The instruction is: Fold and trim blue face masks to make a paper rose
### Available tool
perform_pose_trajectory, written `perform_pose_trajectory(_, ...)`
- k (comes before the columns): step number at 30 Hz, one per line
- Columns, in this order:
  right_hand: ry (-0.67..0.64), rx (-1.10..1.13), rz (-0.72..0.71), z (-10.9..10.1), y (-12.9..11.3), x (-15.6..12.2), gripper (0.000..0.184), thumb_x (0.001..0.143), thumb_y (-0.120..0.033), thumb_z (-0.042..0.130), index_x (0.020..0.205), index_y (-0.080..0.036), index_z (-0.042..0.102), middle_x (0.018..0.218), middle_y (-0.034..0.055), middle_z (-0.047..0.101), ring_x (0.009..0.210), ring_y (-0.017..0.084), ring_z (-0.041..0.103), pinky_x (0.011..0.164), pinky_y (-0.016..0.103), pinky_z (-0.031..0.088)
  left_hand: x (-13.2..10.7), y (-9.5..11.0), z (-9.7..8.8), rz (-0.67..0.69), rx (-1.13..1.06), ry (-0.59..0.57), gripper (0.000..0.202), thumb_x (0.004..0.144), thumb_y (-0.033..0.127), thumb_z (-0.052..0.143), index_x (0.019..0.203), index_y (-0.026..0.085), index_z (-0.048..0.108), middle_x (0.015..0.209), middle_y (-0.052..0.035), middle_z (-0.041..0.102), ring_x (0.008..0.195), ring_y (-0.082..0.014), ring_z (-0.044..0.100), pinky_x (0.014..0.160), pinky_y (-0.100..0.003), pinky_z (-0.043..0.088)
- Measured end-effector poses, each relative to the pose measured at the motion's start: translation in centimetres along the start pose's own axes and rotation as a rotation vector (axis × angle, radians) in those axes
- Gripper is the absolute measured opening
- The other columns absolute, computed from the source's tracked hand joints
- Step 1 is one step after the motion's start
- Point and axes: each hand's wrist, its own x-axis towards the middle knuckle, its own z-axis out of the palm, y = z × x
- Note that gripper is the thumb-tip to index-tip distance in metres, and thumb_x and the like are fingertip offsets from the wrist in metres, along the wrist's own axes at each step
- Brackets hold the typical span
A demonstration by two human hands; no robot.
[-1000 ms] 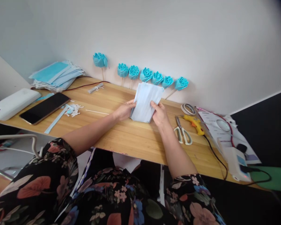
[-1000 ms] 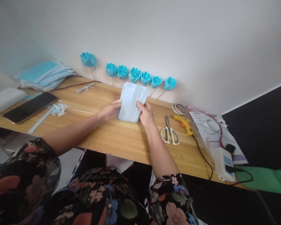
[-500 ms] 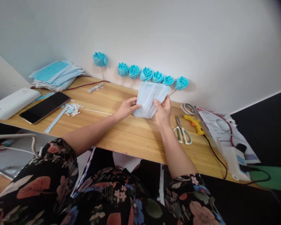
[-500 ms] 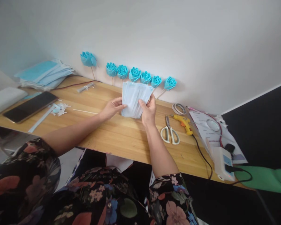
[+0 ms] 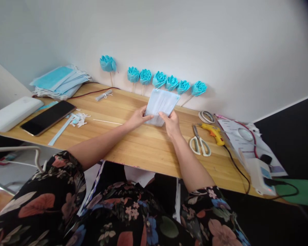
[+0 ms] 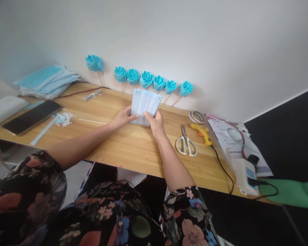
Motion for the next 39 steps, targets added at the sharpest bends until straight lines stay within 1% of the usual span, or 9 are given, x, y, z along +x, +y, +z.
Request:
perform_pose_trajectory(3, -0.024, -0.022, 0.014, 0.1, 0.0, -0.1, 0.049, 0.068, -0.052, 0.080, 0.104, -0.021, 0.067, 0.107, 0.0053, 0.076, 0.098, 0.022, 0.068, 0.090, 0.037, 0.054, -0.1, 0.2, 0.1, -0.001, -0.027, 0.040, 0.051, 0.073, 0.041, 0.078, 0.112, 0.011, 0.064, 0.112, -0.0126, 0.072, 0.102, -0.0264, 0.067, 0.088, -0.037, 0.052)
perform_pose_trajectory(9, -0.024, -0.038, 0.058, 0.3, 0.1, -0.1, 0.048, 0.065, -0.053, 0.081, 0.099, -0.022, 0.067, 0.100, 0.0035, 0.075, 0.091, 0.020, 0.067, 0.084, 0.034, 0.054, -0.3, 0.9, 0.3, -0.021, -0.117, 0.097, 0.040, 0.075, 0.044, 0.075, 0.100, 0.014, 0.067, 0.092, -0.0069, 0.074, 0.084, -0.0213, 0.067, 0.077, -0.033, 0.053)
perform_pose_trajectory(12, 0.000, -0.009, 0.056, 0.2, -0.4, -0.1, 0.046, 0.068, -0.059, 0.076, 0.095, -0.023, 0.066, 0.096, 0.0016, 0.073, 0.088, 0.018, 0.065, 0.079, 0.031, 0.054, -0.4, 1.1, 0.3, -0.015, -0.125, 0.116, 0.040, 0.074, 0.044, 0.076, 0.100, 0.015, 0.066, 0.092, -0.0061, 0.074, 0.083, -0.0198, 0.066, 0.077, -0.032, 0.052)
perform_pose_trajectory(15, -0.001, -0.004, 0.065, 0.0, -0.7, -0.1, 0.042, 0.072, -0.061, 0.072, 0.084, -0.022, 0.065, 0.081, -0.0012, 0.068, 0.074, 0.015, 0.060, 0.069, 0.028, 0.051, -0.2, 0.9, 0.1, -0.010, -0.119, 0.165, 0.040, 0.075, 0.045, 0.076, 0.098, 0.015, 0.066, 0.093, -0.0054, 0.073, 0.085, -0.0191, 0.065, 0.077, -0.030, 0.050)
perform_pose_trajectory(18, -0.006, -0.014, 0.055, -0.1, -0.5, -0.1, 0.039, 0.071, -0.058, 0.075, 0.075, -0.021, 0.063, 0.068, -0.0041, 0.060, 0.064, 0.011, 0.052, 0.063, 0.026, 0.046, -0.1, 0.7, -0.2, -0.014, -0.116, 0.201, 0.041, 0.074, 0.048, 0.076, 0.096, 0.015, 0.065, 0.093, -0.0048, 0.072, 0.086, -0.0187, 0.064, 0.076, -0.029, 0.049)
perform_pose_trajectory(22, 0.008, -0.058, 0.039, 0.0, -0.4, -0.1, 0.038, 0.069, -0.054, 0.078, 0.067, -0.021, 0.060, 0.061, -0.0059, 0.054, 0.059, 0.010, 0.046, 0.059, 0.025, 0.040, -0.2, 0.8, -0.1, -0.056, -0.115, 0.180, 0.048, 0.072, 0.052, 0.077, 0.101, 0.015, 0.066, 0.101, -0.0069, 0.072, 0.093, -0.0221, 0.065, 0.081, -0.032, 0.051)
perform_pose_trajectory(28, 0.022, -0.052, 0.038, 0.1, -1.0, -0.3, 0.044, 0.064, -0.058, 0.080, 0.064, -0.021, 0.056, 0.062, -0.0054, 0.054, 0.062, 0.010, 0.047, 0.060, 0.025, 0.042, -0.5, 1.1, 0.2, -0.098, -0.181, 0.143, 0.058, 0.071, 0.054, 0.079, 0.110, 0.014, 0.064, 0.110, -0.0107, 0.073, 0.105, -0.0280, 0.066, 0.089, -0.039, 0.053)
perform_pose_trajectory(33, -0.029, -0.034, 0.051, 0.0, -1.2, -0.2, 0.045, 0.075, -0.067, 0.065, 0.078, -0.022, 0.066, 0.073, -0.0010, 0.062, 0.068, 0.014, 0.054, 0.060, 0.027, 0.045, -0.5, 1.3, 0.0, -0.108, -0.246, 0.194, 0.057, 0.072, 0.050, 0.078, 0.115, 0.015, 0.062, 0.117, -0.0110, 0.071, 0.110, -0.0282, 0.064, 0.095, -0.040, 0.051)
perform_pose_trajectory(39, -0.026, -0.102, 0.046, 0.0, -1.0, 0.1, 0.039, 0.071, -0.060, 0.071, 0.081, -0.022, 0.068, 0.075, -0.0013, 0.066, 0.065, 0.013, 0.053, 0.058, 0.028, 0.045, -0.5, 1.5, 0.0, -0.124, -0.249, 0.189, 0.056, 0.074, 0.051, 0.077, 0.114, 0.015, 0.062, 0.119, -0.0116, 0.070, 0.111, -0.0282, 0.064, 0.093, -0.038, 0.051)
